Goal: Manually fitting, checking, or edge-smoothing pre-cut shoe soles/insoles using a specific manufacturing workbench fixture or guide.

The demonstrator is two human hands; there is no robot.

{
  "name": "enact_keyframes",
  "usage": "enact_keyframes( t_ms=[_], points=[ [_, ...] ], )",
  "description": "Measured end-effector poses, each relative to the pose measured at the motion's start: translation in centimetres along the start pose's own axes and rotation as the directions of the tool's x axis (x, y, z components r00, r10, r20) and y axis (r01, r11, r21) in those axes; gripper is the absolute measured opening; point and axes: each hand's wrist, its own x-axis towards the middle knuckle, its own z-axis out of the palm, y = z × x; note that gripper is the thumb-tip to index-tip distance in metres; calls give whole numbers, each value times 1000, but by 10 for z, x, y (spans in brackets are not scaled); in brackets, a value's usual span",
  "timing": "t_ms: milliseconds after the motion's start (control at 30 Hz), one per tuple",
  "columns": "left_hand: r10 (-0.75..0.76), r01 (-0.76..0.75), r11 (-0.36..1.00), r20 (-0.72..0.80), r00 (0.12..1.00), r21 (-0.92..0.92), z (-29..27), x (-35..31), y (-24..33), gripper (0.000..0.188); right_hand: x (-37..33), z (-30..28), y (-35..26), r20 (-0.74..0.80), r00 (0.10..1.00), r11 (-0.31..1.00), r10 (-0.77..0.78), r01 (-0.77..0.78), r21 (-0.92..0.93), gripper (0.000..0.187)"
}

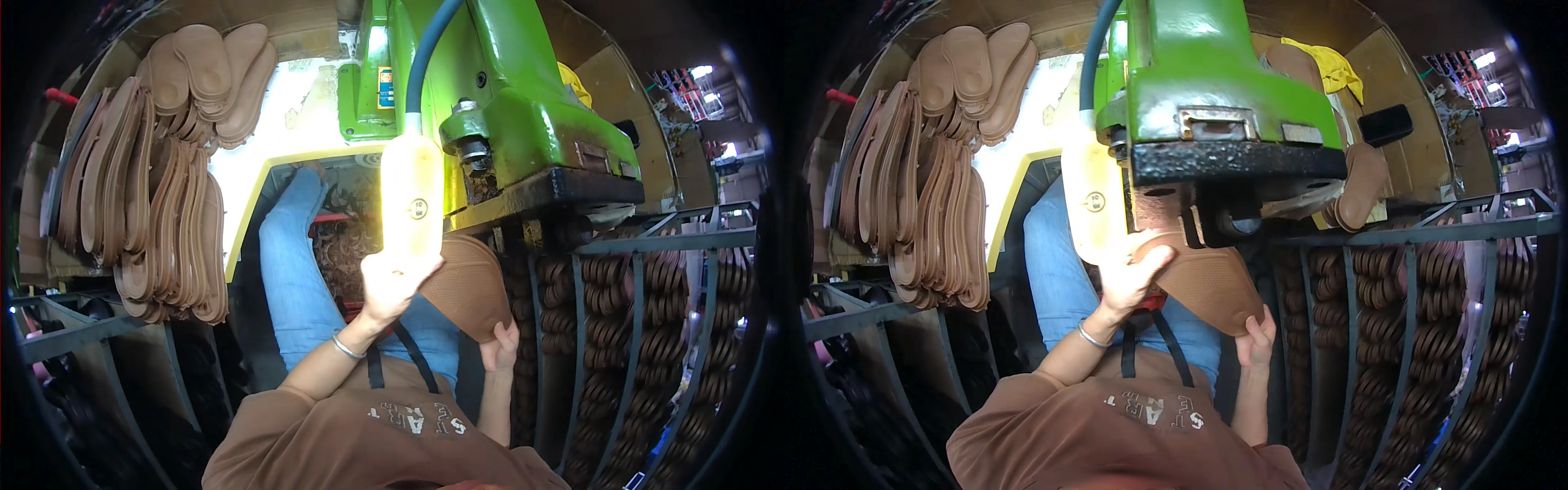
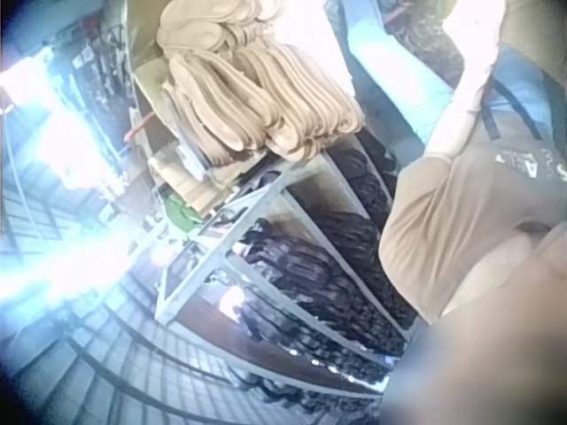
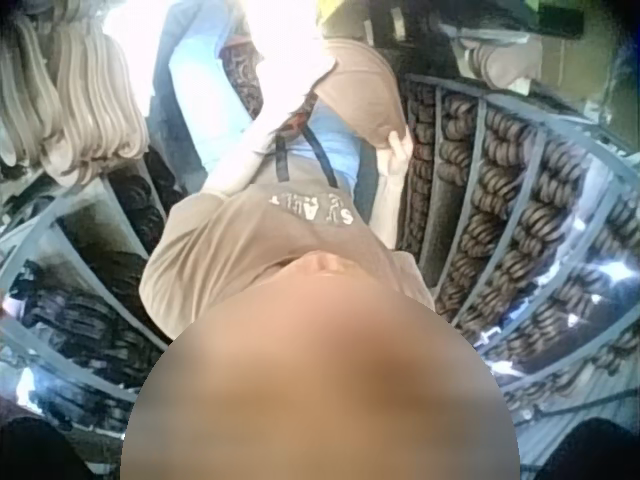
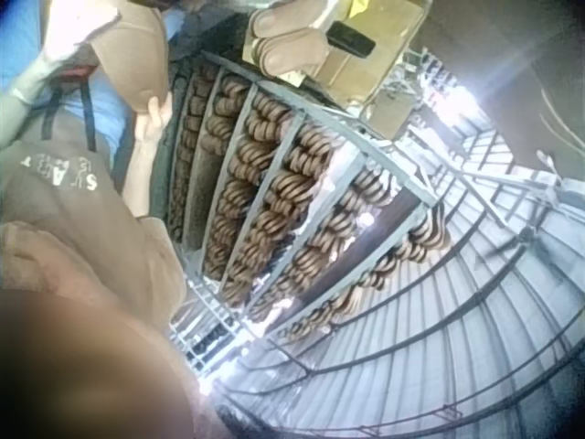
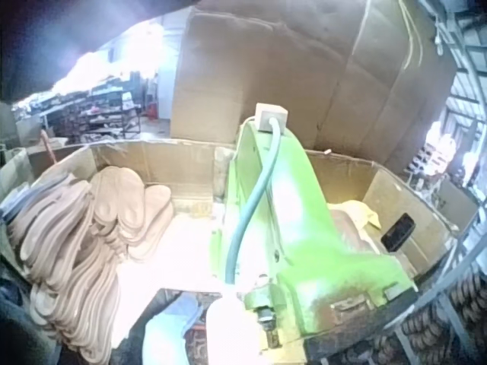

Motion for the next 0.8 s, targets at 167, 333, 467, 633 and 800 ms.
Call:
enact_keyframes(
  t_ms=[167, 333, 467, 633, 800],
  points=[
    [62, -67, 995, 73, 995, 70, 14, 12, 9, 18, -13, -6, 22, -2, 998, 998, 66, -66, 0, 38],
    [185, -185, 976, 4, 983, 113, -9, 4, -5, 16, 1, 14, -13, -16, 982, 951, -186, 176, -253, 32],
    [84, -85, 984, 13, 996, 159, -30, 3, 15, 19, 30, 51, -54, -4, 969, 909, -248, 232, -345, 24],
    [7, -8, 998, 8, 1000, 66, -54, 1, 31, 20, 71, 73, -78, 130, 980, 906, -148, 187, -380, 24],
    [-38, 37, 999, -34, 999, -30, -95, -2, 29, 26, 94, 109, -58, 222, 955, 875, -195, 272, -401, 19]
  ],
)
